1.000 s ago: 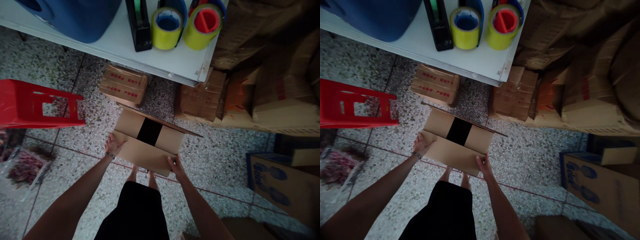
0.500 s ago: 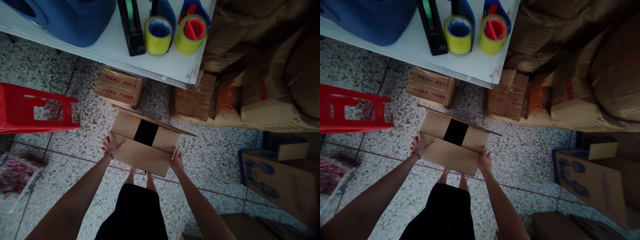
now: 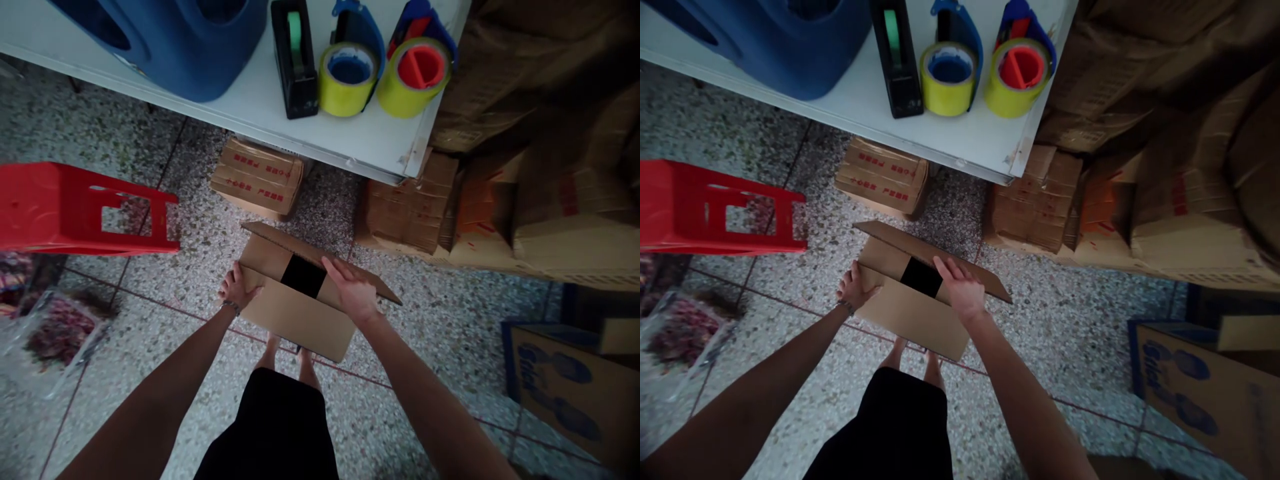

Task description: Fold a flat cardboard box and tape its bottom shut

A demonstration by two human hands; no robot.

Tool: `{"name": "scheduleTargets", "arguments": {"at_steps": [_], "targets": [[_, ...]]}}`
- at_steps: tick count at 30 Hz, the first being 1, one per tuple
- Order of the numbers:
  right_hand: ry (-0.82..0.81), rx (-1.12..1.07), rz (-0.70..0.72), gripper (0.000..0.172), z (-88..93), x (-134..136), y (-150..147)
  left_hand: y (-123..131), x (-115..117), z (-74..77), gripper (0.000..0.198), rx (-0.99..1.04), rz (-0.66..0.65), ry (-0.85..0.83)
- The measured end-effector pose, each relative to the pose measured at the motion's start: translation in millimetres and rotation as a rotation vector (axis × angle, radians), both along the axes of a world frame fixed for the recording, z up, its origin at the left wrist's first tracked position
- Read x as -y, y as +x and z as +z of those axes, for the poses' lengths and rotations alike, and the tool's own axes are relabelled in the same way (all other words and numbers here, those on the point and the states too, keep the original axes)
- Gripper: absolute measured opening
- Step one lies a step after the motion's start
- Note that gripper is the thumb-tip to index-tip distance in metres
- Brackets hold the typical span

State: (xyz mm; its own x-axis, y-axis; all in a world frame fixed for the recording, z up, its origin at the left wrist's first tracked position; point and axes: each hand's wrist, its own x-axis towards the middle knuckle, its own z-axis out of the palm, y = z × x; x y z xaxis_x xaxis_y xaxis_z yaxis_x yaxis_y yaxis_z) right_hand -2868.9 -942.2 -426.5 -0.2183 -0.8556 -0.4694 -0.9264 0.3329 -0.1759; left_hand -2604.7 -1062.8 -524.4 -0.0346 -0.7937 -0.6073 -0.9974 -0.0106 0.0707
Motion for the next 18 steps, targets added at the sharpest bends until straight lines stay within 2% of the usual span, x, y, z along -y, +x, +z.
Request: {"name": "scheduleTargets", "arguments": {"at_steps": [4, 8, 12, 16, 18], "targets": [[0.06, -0.023, 0.106, 0.063, -44.1, -25, 41, 2, -1, -3.6, 0.112, -0.041, -0.017, -0.009], [0.009, -0.076, 0.035, 0.053, -85.7, -22, 70, 9, -3, -9.5, 0.114, -0.093, -0.037, -0.025], [-0.035, -0.065, -0.004, 0.061, -98.0, -18, 78, 10, -1, -7.2, 0.11, -0.123, -0.01, -0.034], [-0.026, -0.058, -0.005, 0.066, -100.0, -21, 80, 0, 12, -2.9, 0.074, -0.177, 0.08, -0.038], [-0.051, -0.064, -0.009, 0.067, -104.5, -24, 80, -7, 23, -4.5, 0.069, -0.183, 0.101, -0.064]]}}
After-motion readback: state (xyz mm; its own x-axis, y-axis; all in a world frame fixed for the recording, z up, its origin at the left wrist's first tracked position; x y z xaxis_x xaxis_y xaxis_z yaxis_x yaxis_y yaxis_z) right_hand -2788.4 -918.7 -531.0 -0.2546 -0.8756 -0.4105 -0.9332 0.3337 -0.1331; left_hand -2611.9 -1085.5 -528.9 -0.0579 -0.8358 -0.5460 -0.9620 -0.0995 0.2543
